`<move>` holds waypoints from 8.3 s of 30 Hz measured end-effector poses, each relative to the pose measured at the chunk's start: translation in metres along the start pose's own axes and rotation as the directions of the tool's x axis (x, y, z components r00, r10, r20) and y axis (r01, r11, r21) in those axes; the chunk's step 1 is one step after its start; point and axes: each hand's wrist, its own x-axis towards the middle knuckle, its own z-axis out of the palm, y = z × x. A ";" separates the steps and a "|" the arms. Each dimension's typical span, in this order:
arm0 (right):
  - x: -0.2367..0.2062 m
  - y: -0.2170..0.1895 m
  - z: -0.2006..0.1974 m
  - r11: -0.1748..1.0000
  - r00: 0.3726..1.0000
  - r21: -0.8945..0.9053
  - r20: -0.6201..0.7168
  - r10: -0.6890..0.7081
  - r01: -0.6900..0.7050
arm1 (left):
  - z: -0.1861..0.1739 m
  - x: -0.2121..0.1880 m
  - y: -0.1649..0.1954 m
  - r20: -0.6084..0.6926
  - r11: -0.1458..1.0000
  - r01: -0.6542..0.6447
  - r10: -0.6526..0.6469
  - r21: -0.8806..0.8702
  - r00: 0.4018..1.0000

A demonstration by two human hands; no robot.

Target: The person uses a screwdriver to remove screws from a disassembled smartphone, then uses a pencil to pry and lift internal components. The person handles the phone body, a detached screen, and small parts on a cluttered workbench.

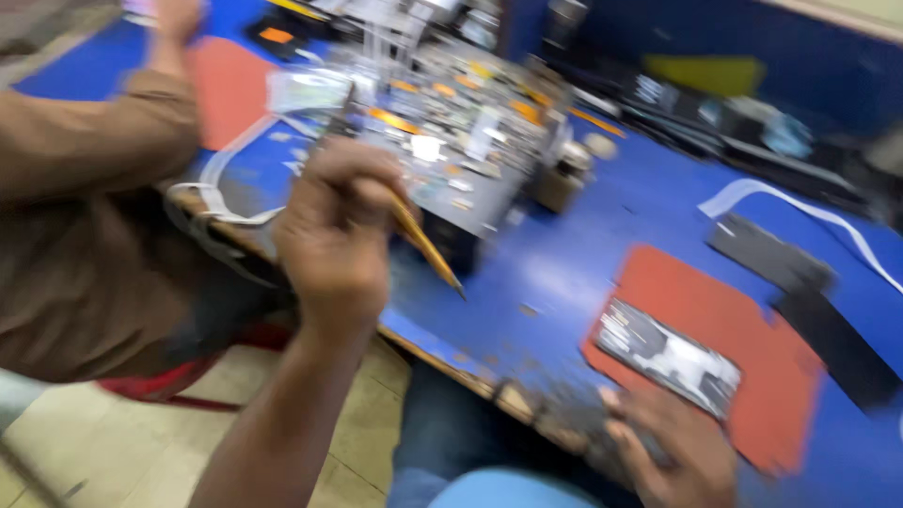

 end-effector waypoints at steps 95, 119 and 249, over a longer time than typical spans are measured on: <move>0.084 0.124 -0.098 0.974 0.995 0.218 -0.064 0.082 -0.066 | 0.259 -0.053 -0.150 0.937 0.905 -0.244 -0.337 0.349 0.090; 0.071 0.137 -0.100 0.912 0.989 0.386 0.002 0.151 -0.140 | 0.263 -0.057 -0.147 0.950 0.920 -0.238 -0.299 0.311 0.085; 0.066 0.146 -0.101 0.984 0.992 0.168 -0.099 0.081 -0.063 | 0.274 -0.076 -0.167 0.932 0.848 -0.452 -0.121 0.276 0.341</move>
